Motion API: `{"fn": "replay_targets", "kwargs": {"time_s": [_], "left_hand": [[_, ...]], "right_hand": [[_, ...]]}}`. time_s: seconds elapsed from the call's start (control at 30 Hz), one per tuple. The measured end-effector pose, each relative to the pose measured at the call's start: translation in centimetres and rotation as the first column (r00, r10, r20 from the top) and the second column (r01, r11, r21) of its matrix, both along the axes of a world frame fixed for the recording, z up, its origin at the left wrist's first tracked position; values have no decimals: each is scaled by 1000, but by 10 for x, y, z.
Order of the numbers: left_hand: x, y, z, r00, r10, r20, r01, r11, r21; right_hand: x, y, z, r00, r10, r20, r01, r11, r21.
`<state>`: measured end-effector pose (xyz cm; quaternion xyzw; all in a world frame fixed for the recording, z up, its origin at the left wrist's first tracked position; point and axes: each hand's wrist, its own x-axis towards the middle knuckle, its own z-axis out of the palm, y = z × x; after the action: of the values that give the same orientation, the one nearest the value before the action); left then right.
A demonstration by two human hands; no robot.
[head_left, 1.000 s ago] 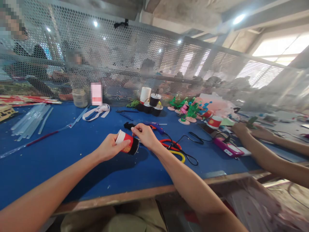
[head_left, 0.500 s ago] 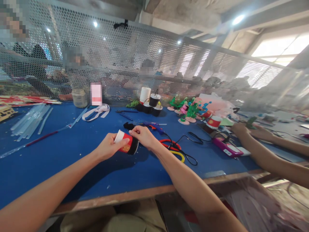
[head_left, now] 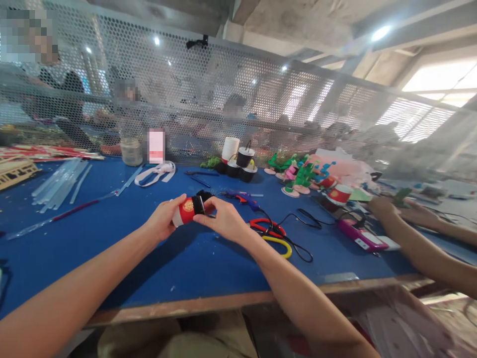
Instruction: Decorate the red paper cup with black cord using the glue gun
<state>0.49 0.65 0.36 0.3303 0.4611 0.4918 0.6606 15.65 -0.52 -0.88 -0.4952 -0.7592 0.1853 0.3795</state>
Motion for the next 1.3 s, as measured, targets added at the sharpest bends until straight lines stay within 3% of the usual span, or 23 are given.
{"fn": "replay_targets", "kwargs": {"time_s": [0.23, 0.47, 0.87, 0.97, 1.1, 1.3], "left_hand": [[1, -2, -1, 1000, -3, 13, 3, 1000, 2], [0, -3, -2, 1000, -8, -11, 9, 999, 48], [2, -5, 2, 999, 0, -50, 3, 998, 59], [2, -5, 2, 999, 0, -45, 2, 999, 38], [-1, 0, -2, 1000, -27, 10, 27, 1000, 8], [-3, 5, -10, 998, -50, 28, 50, 999, -4]], "right_hand": [[-9, -3, -5, 992, -68, 106, 61, 996, 63], [-6, -4, -2, 993, -36, -111, 32, 999, -37], [0, 4, -5, 978, 0, -209, -22, 994, -103], [1, 2, -4, 977, -3, -214, -3, 1000, -29], [1, -3, -2, 993, 99, -61, -92, 989, 112], [-1, -3, -4, 995, 99, 21, -101, 980, 172]]}}
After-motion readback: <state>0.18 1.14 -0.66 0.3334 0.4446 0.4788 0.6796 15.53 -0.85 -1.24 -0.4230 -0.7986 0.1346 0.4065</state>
